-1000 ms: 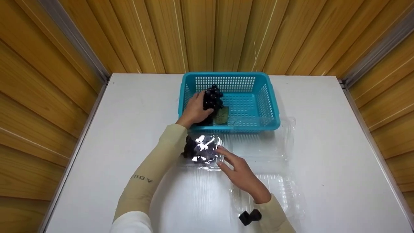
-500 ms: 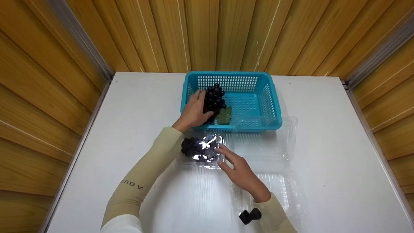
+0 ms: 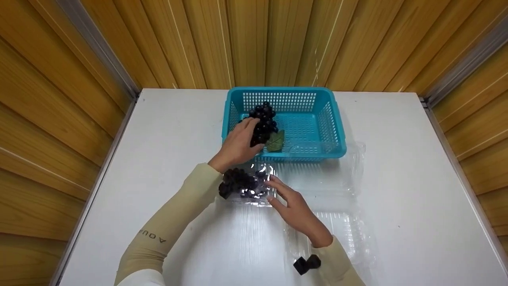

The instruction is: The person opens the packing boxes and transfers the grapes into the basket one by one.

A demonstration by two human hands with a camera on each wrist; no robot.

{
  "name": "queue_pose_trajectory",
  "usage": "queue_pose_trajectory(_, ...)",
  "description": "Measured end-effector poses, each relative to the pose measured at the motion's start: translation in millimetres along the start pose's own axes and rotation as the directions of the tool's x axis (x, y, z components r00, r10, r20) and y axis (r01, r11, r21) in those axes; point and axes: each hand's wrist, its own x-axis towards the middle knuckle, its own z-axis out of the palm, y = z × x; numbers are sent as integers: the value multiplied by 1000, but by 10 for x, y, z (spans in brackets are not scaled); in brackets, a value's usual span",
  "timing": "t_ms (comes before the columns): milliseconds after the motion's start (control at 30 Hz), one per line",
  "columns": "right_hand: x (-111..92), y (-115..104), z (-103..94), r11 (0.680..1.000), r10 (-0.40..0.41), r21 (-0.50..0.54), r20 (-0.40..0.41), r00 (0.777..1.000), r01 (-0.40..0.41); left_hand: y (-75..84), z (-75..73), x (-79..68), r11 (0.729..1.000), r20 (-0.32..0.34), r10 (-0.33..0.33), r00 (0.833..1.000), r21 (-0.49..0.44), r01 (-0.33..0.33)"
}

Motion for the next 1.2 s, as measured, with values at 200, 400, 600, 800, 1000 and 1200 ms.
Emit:
queue_pose_trajectory(200, 8, -10, 10, 1000, -3, 15, 2, 1000, 3, 42, -16, -99, 999, -14, 30, 999, 9, -30)
queue_pose_trajectory(400, 8, -18, -6, 999, -13, 30, 1, 1000, 13, 79, -13, -183, 998, -23, 59, 998, 6, -59)
queue_pose_trajectory(600, 8, -14, -11, 999, -17, 42, -9, 1000, 17, 84, -21, -284, 996, -9, 83, 997, 26, -83)
queue_pose_trajectory(800, -4, -9, 9, 999, -4, 46, -1, 1000, 4, 96, -23, -422, 995, -12, 101, 995, 8, -101)
queue_pose_trajectory(1000, -1, -9, 29, 999, -4, 42, -1, 1000, 4, 107, -24, -570, 996, 11, 88, 996, -18, -88)
queue_pose_trajectory(1200, 0, -19, 22, 999, 3, 41, 3, 1000, -3, 65, 2, -652, 998, 34, 61, 998, -14, -61)
